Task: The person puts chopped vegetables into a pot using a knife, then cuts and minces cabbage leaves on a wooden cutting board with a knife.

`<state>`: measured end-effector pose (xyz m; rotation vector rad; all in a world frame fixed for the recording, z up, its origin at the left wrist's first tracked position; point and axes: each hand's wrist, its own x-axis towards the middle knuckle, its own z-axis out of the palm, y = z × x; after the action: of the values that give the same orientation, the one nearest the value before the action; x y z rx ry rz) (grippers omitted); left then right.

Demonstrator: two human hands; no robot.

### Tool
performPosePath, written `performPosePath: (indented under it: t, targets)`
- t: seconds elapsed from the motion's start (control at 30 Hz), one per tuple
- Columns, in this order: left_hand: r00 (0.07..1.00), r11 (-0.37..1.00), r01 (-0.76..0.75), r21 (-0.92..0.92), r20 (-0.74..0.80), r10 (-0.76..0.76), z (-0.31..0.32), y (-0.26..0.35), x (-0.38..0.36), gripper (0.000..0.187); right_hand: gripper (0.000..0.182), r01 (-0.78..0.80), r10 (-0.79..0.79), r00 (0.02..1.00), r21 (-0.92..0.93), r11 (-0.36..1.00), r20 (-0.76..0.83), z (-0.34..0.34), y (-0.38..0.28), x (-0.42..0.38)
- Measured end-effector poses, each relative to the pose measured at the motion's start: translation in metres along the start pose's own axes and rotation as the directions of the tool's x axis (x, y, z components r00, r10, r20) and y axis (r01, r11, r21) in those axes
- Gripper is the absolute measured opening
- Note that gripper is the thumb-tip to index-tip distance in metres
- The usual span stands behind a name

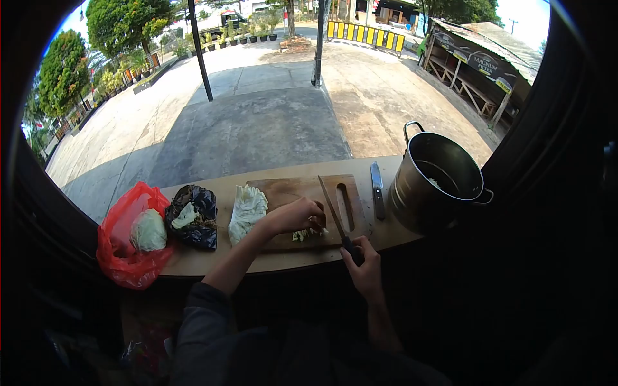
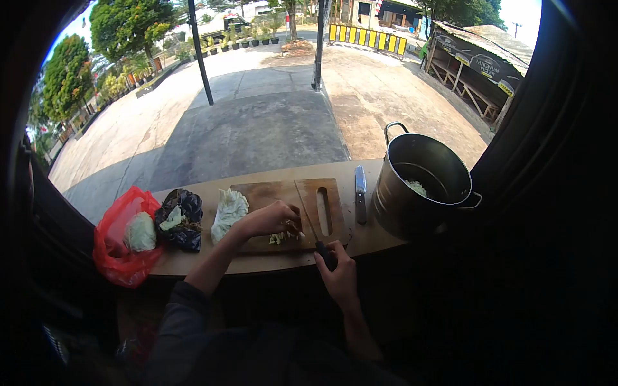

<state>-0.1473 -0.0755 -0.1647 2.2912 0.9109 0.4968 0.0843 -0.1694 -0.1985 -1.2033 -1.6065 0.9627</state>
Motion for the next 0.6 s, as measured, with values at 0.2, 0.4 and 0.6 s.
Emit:
performPosePath:
  t: [0.2,0.4,0.6]
  targets:
    - [0.998,0.984,-0.056,0.169,-0.033,0.062,0.002,0.002,-0.006,0.012,0.022,-0.078,0.079,0.996,-0.020,0.997,0.041,0.003,-0.004,-0.001]
    - [0.946,0.958,0.159,0.239,-0.316,-0.078,0.033,0.013,-0.019,0.010,0.021,-0.091,0.100,0.992,-0.127,0.988,0.074,0.006,-0.014,0.001]
    - [0.888,0.922,0.189,0.337,-0.460,-0.014,0.056,0.030,-0.029,0.016,0.022,-0.050,0.122,0.988,-0.546,0.836,0.095,0.014,-0.040,0.009]
